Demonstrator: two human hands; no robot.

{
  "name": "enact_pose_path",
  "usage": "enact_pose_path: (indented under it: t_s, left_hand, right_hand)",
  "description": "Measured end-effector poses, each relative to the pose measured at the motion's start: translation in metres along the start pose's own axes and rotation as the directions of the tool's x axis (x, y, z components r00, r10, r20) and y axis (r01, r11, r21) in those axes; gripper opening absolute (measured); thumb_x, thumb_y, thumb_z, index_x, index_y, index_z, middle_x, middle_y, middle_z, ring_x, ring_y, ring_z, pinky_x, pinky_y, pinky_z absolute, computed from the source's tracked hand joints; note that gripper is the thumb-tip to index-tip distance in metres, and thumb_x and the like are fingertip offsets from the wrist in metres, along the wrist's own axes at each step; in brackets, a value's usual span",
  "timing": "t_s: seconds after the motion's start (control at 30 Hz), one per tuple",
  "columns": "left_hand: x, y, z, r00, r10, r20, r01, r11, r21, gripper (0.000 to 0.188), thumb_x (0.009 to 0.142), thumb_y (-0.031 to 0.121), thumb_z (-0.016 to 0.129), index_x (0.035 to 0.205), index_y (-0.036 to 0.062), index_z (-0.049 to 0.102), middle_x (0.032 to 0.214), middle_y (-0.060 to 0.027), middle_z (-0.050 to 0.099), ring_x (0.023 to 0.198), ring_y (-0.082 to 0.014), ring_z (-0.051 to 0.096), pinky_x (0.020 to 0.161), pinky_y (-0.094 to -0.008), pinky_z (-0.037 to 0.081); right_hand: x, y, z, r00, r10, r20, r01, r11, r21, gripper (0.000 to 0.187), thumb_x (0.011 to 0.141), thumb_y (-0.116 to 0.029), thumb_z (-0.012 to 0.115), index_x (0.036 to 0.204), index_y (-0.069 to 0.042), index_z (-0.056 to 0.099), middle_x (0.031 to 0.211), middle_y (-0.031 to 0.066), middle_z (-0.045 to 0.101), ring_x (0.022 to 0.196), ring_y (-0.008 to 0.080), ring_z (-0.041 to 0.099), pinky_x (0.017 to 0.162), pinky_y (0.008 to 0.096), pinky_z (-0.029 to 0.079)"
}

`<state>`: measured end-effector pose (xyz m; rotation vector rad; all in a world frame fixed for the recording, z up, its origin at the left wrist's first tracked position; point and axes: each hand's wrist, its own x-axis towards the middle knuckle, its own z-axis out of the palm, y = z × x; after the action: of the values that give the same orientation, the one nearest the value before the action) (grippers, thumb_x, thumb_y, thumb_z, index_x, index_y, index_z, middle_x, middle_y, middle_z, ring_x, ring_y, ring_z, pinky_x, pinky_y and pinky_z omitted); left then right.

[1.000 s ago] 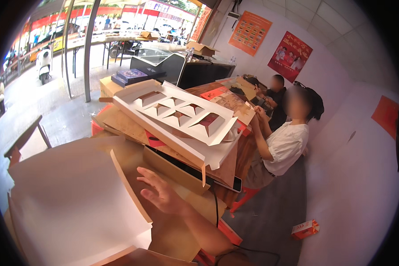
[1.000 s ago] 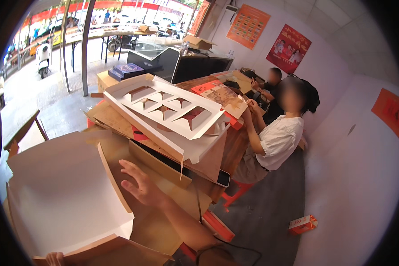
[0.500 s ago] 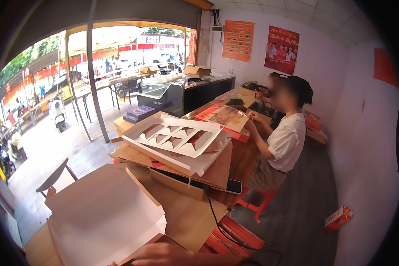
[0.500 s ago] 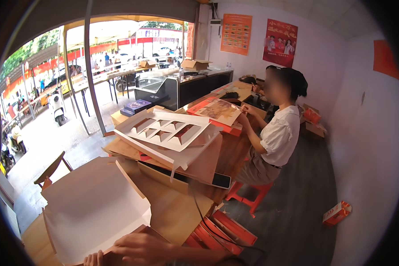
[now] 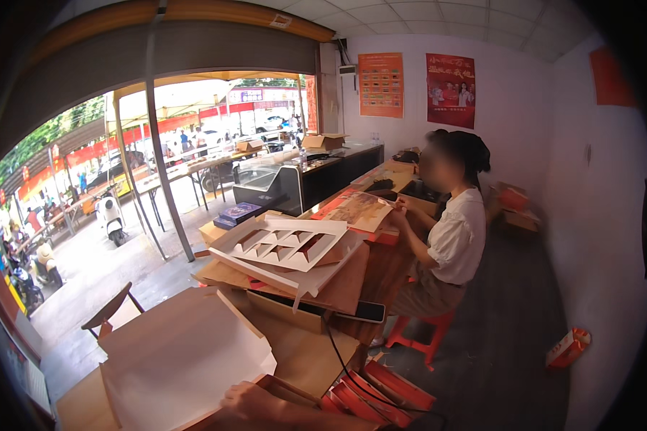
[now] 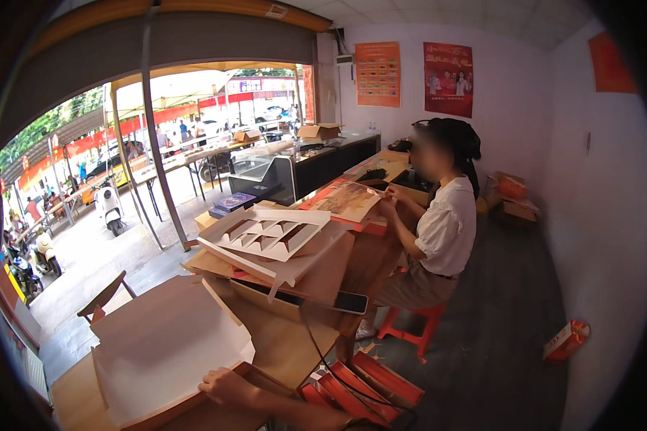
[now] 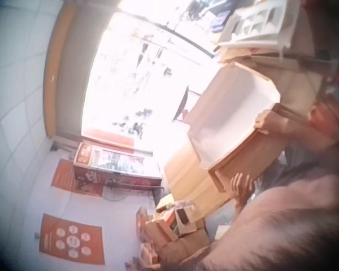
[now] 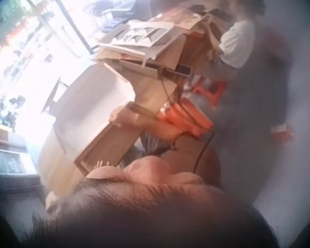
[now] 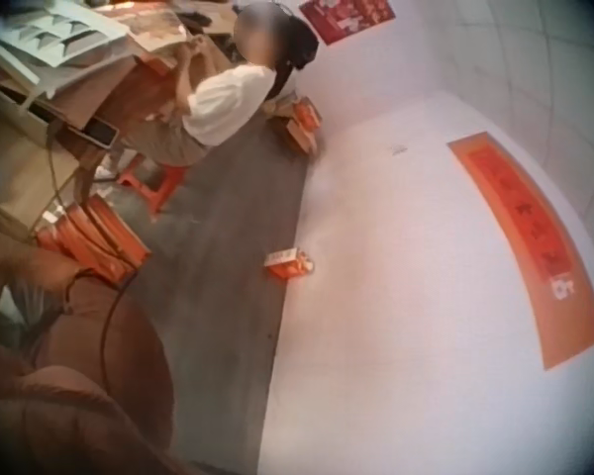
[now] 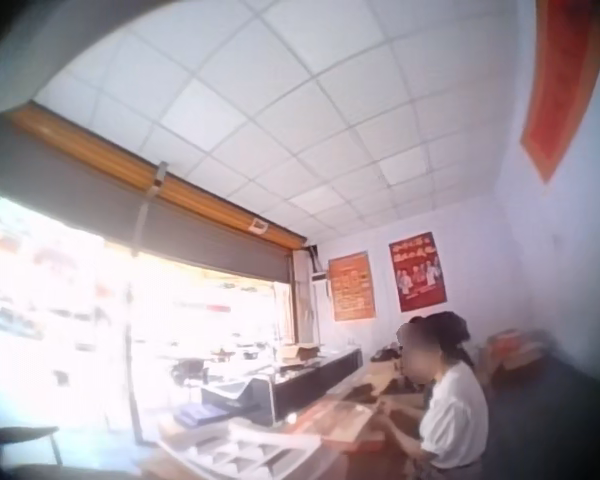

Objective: The person assembles a flat cardboard box by folding and tucking its flaps into place. They then insert a pre-cut cardboard insert with compartments and place small red rectangular items into the slots. The person repeats the process with a second box, folding and assembling it similarly.

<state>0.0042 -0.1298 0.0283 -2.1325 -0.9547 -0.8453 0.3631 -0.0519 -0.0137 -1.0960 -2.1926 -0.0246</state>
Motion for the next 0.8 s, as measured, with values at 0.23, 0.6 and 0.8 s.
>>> enact_pose_path:
  t_s: [0.23, 0.6, 0.8]
  left_hand:
    - [-0.156, -0.020, -0.019, 0.574, -0.815, 0.086, 0.767, 0.497, -0.406, 0.097, 0.096, 0.055, 0.076, 0.166, 0.0087, 0.028, 0.156, -0.0254, 0.044, 0.134, -0.0421, 0.054, 0.110, -0.0611, 0.047]
    - [-0.133, -0.006, 0.046, 0.492, -0.766, 0.414, 0.709, 0.077, -0.701, 0.085, 0.102, 0.031, 0.065, 0.171, 0.0064, 0.020, 0.132, -0.0171, 0.062, 0.090, -0.0231, 0.070, 0.073, -0.0367, 0.057]
    - [-0.079, -0.015, 0.017, 0.566, -0.770, 0.295, 0.808, 0.446, -0.386, 0.061, 0.106, 0.036, 0.061, 0.158, 0.0059, 0.050, 0.121, -0.0204, 0.070, 0.101, -0.0323, 0.072, 0.090, -0.0423, 0.058]
  right_hand:
    - [-0.003, -0.002, 0.000, 0.999, -0.031, -0.023, 0.031, 1.000, 0.003, 0.012, 0.091, -0.020, 0.073, 0.091, -0.010, 0.067, 0.093, 0.0074, 0.068, 0.093, 0.0279, 0.070, 0.086, 0.0429, 0.055]
    - [-0.012, 0.002, 0.007, 0.997, -0.073, -0.010, 0.073, 0.997, -0.018, 0.014, 0.094, -0.021, 0.073, 0.090, -0.010, 0.067, 0.090, 0.0067, 0.069, 0.090, 0.0265, 0.071, 0.083, 0.0429, 0.055]
    - [-0.012, 0.007, -0.022, 0.985, -0.096, -0.146, 0.094, 0.995, -0.024, 0.030, 0.089, -0.022, 0.079, 0.116, -0.009, 0.072, 0.102, 0.0088, 0.069, 0.101, 0.0289, 0.070, 0.094, 0.0444, 0.054]
